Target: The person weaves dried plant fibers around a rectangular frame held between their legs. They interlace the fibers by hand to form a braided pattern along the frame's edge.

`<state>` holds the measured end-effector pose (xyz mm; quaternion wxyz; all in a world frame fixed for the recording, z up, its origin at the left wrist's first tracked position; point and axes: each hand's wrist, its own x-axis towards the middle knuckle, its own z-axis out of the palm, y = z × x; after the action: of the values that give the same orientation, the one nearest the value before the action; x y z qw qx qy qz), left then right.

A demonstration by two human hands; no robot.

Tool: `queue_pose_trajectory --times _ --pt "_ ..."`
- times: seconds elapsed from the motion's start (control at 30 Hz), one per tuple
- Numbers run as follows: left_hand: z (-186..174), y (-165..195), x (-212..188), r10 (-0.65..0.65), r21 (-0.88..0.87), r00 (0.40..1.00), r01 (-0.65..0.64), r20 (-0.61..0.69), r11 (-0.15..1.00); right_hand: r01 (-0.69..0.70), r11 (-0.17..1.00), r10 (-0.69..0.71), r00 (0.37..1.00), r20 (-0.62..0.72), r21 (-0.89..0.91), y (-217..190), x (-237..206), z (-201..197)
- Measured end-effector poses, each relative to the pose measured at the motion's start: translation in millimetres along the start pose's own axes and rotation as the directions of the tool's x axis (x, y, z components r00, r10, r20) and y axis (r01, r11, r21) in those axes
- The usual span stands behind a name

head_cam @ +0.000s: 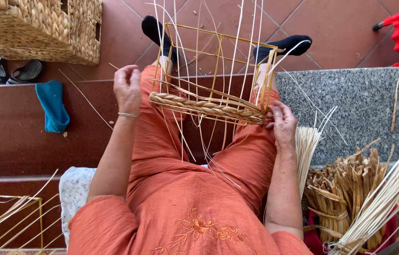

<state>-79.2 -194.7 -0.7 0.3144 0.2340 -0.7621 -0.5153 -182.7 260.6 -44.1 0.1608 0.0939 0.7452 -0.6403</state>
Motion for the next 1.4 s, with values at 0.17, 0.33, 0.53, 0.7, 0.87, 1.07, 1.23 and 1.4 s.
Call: queue_pose_trajectory --times 0.17,0.33,0.53,0.7,0.87,1.07,1.23,1.4 --pt "36 20 22 -0.039 0.573 0.971 -0.107 0.237 0.813 0.262 0.963 -0.264 0.964 -0.033 -0.058 -8 28 -8" --pt "71 38 43 -0.295 0.761 0.896 -0.071 0.333 0.645 0.075 0.997 -0.075 0.995 0.060 0.003 -37 43 10" --pt "52 10 26 -0.323 0.183 0.938 0.298 0.128 0.937 -0.148 0.984 0.145 0.989 0.035 0.100 -36 21 18" --pt "36 -17 -16 -0.404 -0.150 0.832 0.486 0.379 0.861 0.067 0.988 -0.073 0.997 0.038 0.141 -8 24 31" --pt "54 -12 -32 -0.505 -0.309 0.835 0.550 0.218 0.776 0.094 0.950 -0.085 0.995 -0.045 0.299 -13 15 45" --pt "38 12 -33 -0.410 -0.429 0.907 0.411 0.098 0.804 0.157 0.961 -0.169 0.985 0.035 0.230 -64 -7 49" --pt "59 37 27 -0.158 -0.510 0.985 0.175 0.077 0.842 0.308 0.922 -0.344 0.930 0.131 0.235 -138 12 30" --pt "117 78 102 -0.073 -0.631 0.983 0.164 0.167 0.759 0.482 0.847 -0.476 0.875 -0.085 0.224 -175 24 8"
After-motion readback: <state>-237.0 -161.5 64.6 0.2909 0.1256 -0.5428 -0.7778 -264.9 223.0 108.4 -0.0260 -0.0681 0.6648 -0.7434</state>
